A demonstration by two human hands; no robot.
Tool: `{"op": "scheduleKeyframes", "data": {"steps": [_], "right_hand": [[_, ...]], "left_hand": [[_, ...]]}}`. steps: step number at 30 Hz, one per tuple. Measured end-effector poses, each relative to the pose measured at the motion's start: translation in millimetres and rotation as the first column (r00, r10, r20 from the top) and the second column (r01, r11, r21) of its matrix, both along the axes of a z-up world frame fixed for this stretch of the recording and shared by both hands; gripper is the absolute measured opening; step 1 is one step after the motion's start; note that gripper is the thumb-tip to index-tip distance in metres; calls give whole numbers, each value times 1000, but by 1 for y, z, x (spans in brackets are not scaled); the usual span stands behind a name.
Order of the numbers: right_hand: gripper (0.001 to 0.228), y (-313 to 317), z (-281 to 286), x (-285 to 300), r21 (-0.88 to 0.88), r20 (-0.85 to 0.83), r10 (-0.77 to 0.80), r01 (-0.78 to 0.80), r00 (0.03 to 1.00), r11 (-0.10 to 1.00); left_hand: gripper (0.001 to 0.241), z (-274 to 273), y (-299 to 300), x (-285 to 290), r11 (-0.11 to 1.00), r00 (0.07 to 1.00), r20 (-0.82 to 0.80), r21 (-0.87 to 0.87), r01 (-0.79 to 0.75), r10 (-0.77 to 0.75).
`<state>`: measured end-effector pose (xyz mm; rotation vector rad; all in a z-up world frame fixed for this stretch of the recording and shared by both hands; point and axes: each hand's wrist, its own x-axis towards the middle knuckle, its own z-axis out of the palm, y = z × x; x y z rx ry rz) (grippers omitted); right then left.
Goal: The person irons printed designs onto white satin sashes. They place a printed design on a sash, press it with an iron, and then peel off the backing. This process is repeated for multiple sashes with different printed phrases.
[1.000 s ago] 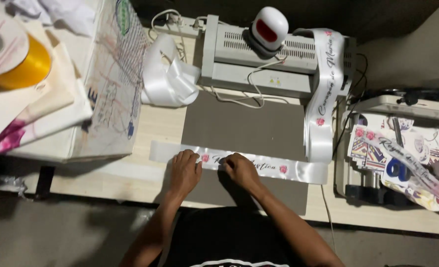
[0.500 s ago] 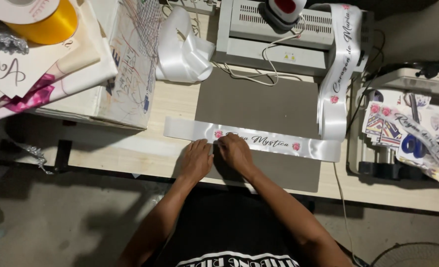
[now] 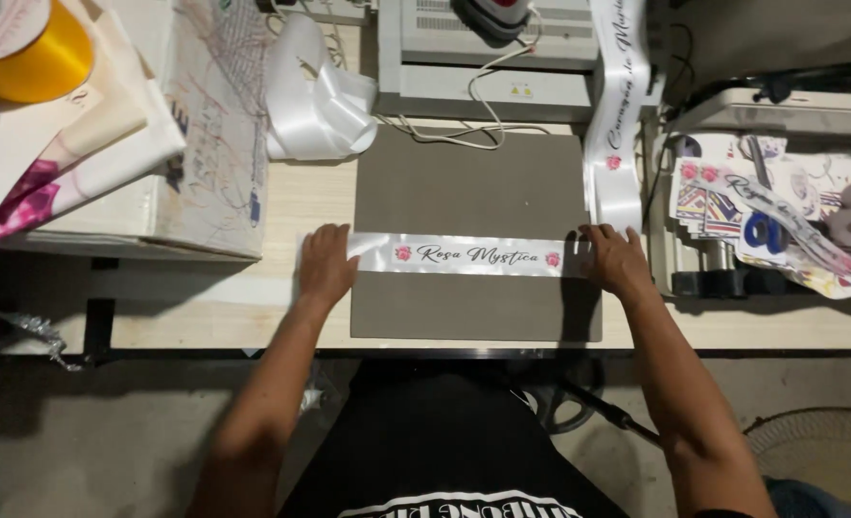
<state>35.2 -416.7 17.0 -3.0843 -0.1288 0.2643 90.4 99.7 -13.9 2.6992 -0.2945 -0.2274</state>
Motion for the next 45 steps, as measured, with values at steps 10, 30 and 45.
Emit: {"op": "scheduleKeyframes", "data": {"steps": [10, 30, 45], "right_hand": [[39, -45, -17, 15, -61, -3, 93, -93, 996, 994], [58, -110, 30, 55, 581, -718, 84, 529, 691, 618], [55, -76, -29, 46, 247, -438, -194, 325, 878, 913]], "left_hand": [[21, 16, 16, 9, 990, 987, -96, -50, -134, 129], [38, 12, 56, 35, 619, 753, -649, -637, -459, -108], [35, 11, 24, 32, 947, 881, -369, -2, -320, 297]]}}
